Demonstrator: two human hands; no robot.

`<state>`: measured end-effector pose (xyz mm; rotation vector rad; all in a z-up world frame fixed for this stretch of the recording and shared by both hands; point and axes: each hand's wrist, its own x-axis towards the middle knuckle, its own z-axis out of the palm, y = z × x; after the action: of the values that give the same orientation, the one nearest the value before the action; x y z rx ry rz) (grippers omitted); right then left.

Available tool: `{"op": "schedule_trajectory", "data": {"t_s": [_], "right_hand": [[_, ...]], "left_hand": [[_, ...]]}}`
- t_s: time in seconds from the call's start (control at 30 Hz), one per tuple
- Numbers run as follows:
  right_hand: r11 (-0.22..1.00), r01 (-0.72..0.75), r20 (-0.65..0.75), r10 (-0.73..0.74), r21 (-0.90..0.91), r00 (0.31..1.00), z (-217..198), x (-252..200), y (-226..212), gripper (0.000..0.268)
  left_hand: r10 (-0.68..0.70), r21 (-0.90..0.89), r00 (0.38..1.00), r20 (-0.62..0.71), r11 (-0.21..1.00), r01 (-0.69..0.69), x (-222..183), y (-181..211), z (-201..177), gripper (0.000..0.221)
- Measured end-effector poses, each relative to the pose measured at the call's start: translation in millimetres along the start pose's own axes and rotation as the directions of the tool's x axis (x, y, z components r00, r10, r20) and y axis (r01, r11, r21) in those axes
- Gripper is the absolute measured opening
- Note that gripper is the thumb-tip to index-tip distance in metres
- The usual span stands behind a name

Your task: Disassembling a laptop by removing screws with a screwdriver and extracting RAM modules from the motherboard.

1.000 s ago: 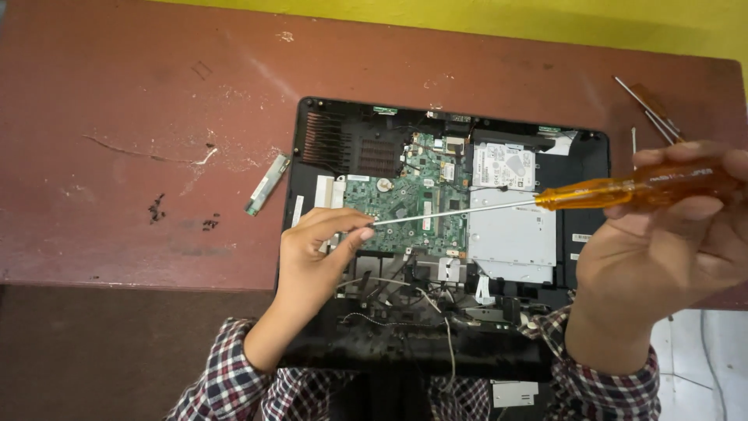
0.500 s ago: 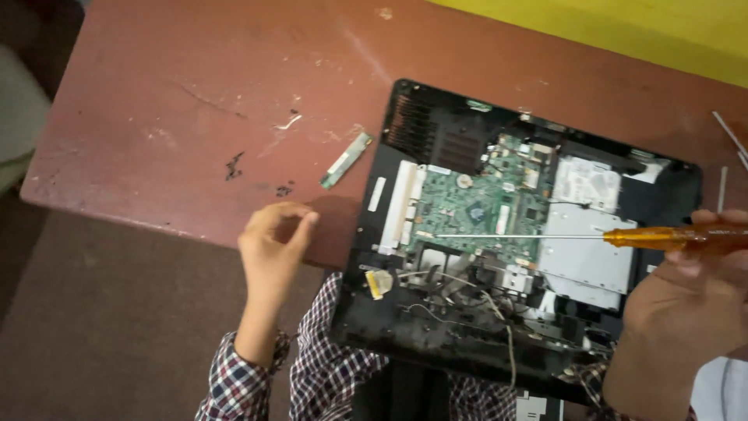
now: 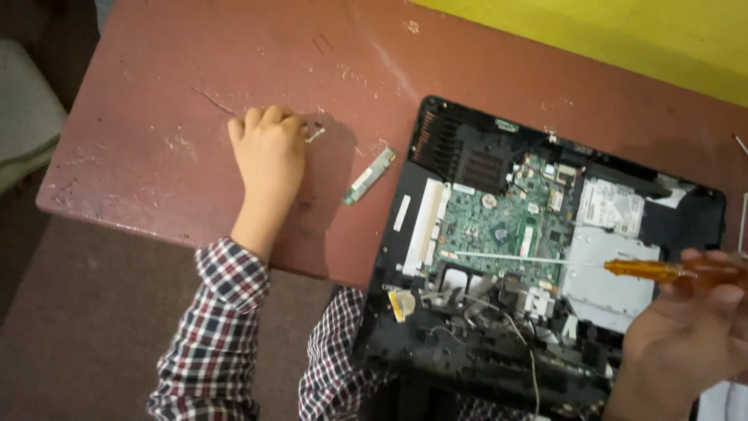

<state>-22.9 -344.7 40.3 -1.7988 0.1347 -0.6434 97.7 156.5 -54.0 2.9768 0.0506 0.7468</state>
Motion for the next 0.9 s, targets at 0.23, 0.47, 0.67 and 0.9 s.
{"op": "schedule_trajectory", "data": {"t_s": [0.23, 0.47, 0.67, 0.9], "right_hand": [[0.976, -0.16, -0.085, 0.173, 0.145, 0.981, -36, 11, 72, 0.026], [0.99, 0.137, 0.153, -0.13, -0.036, 0.98, -67, 20, 156, 0.032], [0.984, -0.01, -0.025, 0.005, -0.179, 1.0, -88, 26, 215, 0.033], [0.625, -0.365, 0.217, 0.302, 0.69, 0.928, -82, 35, 172, 0.029]], "left_hand": [[-0.009, 0.073, 0.999, -0.053, 0.997, 0.013, -4, 11, 11, 0.017], [0.036, 0.054, 0.996, -0.077, 0.998, -0.032, -2, 21, -6, 0.013], [-0.007, 0.037, 0.998, -0.063, 0.999, 0.009, -7, 20, -6, 0.013], [-0.039, -0.03, 0.999, 0.015, 0.999, 0.039, -7, 18, -16, 0.026]]}}
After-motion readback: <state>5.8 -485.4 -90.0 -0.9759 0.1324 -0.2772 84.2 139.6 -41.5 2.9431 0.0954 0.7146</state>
